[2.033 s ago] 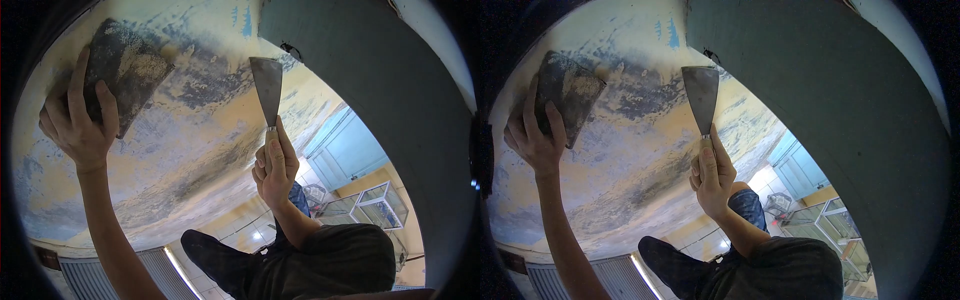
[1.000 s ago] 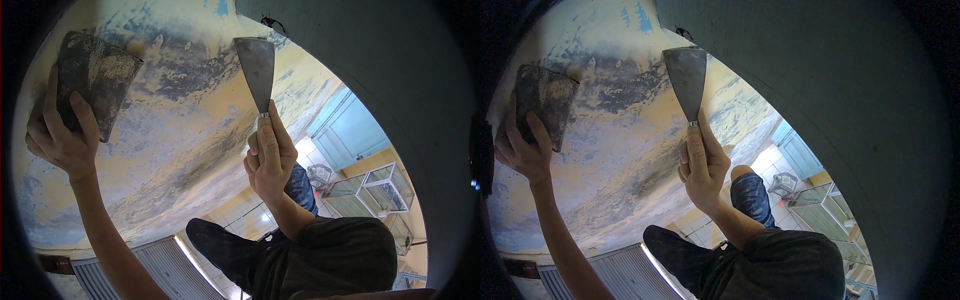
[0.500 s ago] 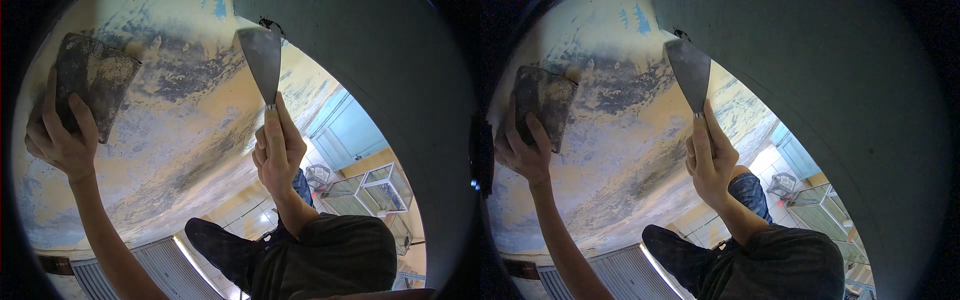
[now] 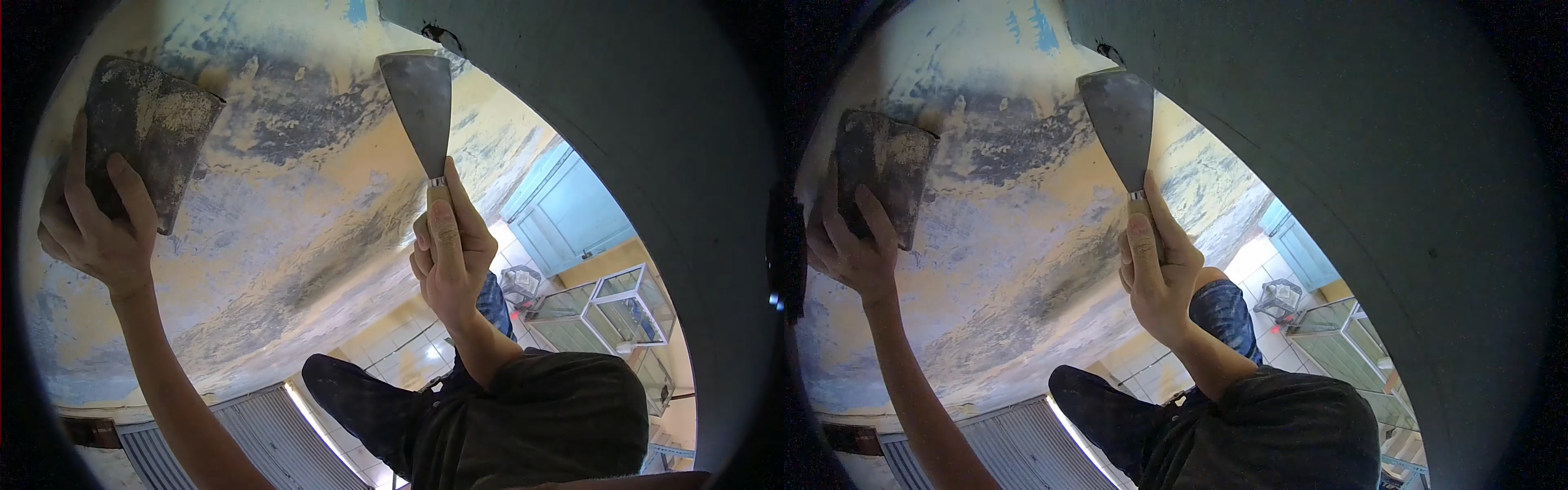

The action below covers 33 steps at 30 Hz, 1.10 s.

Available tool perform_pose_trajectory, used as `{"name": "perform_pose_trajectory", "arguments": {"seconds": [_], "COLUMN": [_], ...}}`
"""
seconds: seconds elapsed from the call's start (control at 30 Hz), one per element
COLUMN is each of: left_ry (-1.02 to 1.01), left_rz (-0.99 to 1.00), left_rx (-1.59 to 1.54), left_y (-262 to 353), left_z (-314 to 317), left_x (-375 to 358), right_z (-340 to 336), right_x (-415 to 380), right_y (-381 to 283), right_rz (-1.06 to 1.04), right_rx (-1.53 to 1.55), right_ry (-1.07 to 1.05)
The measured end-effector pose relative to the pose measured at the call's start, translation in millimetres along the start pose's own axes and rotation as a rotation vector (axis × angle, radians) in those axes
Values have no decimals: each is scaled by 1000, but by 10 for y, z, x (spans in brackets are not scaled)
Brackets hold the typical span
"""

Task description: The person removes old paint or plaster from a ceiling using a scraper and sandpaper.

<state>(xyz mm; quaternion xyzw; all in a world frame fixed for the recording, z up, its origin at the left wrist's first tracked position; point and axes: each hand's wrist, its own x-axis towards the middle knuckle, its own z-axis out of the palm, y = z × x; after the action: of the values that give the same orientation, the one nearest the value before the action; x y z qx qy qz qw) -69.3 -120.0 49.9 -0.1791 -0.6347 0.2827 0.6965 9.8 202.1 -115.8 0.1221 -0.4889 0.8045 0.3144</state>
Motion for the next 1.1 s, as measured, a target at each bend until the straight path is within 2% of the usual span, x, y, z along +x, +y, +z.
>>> {"name": "perform_pose_trajectory", "arguments": {"seconds": [0.13,0.3,0.4,0.57,0.6,0.67,0.93,1.03,1.1], "left_ry": [-14,-16,7,25,25,-16,12,-1,16], "left_rz": [-31,0,-24,156,155,-16,40,38,58], "left_rx": [-21,28,-53,81,85,-29,7,14,7], "left_y": [4,4,24,-31,-45,-22,-35,-37,-47], "left_z": [21,7,14,-48,-26,31,9,42,32], "left_x": [-58,-11,-13,68,40,-40,-5,-30,-1], "right_z": [46,26,43,4,18,59,23,55,43], "right_x": [93,-2,52,-6,14,111,30,115,47], "right_y": [-85,-35,-76,-36,-63,-66,-81,-81,-112], "right_rz": [21,24,3,39,15,20,83,8,75], "right_rx": [2,27,73,80,50,55,80,123,76], "right_ry": [52,1,14,5,3,11,10,-5,3]}}
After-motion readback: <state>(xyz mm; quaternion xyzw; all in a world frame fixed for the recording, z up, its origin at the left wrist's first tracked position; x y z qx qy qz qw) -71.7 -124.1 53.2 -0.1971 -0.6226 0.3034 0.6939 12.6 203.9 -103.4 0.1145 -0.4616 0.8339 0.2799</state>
